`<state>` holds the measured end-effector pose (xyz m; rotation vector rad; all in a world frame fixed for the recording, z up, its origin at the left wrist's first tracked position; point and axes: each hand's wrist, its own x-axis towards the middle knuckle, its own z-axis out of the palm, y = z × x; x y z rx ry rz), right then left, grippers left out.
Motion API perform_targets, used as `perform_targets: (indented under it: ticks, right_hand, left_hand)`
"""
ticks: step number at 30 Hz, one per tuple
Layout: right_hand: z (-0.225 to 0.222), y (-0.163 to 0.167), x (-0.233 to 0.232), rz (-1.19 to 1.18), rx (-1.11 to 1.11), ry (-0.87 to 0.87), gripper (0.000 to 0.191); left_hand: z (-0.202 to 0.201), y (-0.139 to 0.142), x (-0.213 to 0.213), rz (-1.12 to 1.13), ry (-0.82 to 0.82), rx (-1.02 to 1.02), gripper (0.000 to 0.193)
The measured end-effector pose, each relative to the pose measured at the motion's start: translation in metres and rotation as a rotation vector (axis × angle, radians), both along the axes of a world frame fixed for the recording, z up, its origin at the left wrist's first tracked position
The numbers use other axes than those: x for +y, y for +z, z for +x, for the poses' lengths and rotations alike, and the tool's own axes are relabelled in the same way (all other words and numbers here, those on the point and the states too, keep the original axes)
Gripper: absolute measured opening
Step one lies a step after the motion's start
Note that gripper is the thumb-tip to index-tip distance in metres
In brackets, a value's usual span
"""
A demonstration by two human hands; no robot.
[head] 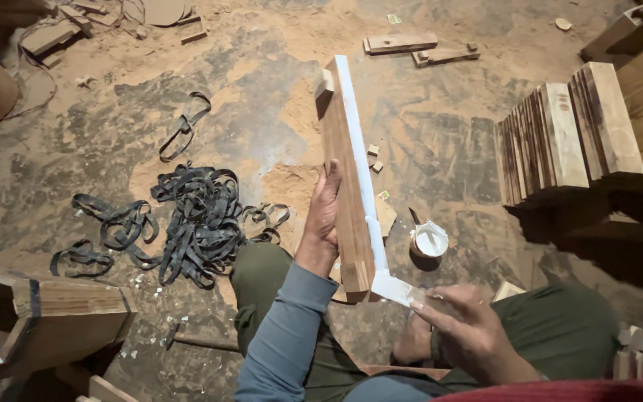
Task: The person assembles a hexagonal wooden box by hammering wooden pieces together. They then apply glue to the edges of wooden planks and attach small wooden blocks to form the box structure.
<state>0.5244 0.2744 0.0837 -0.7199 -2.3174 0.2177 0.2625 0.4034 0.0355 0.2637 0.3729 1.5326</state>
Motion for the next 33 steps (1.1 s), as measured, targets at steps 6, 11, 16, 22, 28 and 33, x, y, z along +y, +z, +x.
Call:
perform_targets:
  ticks: [6,11,16,22,28,33]
  right_hand:
    - [0.021,0.007,-0.005,-0.06,-0.125,0.032,0.045]
    - [0.035,0.015,0.0,-0.084,0.034,-0.081,0.036]
    - [0.036,0.016,0.008,0.082,-0.038,0.053,0.034]
    - [0.018,0.02,0.038,0.323,-0.268,0.158,0.041]
    - [0.011,0.038,0.065,0.286,-0.203,0.092,0.041]
    - [-0.001,0.043,0.055,0.29,-0.308,0.2,0.044]
  left_hand:
    - [-0.011,0.001,-0.002,-0.032,-0.029,-0.072,0.047]
    - [-0.014,-0.001,-0.002,-0.045,-0.058,-0.065,0.045]
    - [-0.001,-0.004,0.0,-0.023,-0.099,-0.087,0.054]
    - [0.006,-0.002,-0.004,-0.019,-0.133,-0.032,0.053]
    - [0.008,0.002,-0.012,0.019,-0.193,-0.027,0.049]
    - [0.007,0.005,-0.018,0.068,-0.207,0.023,0.051]
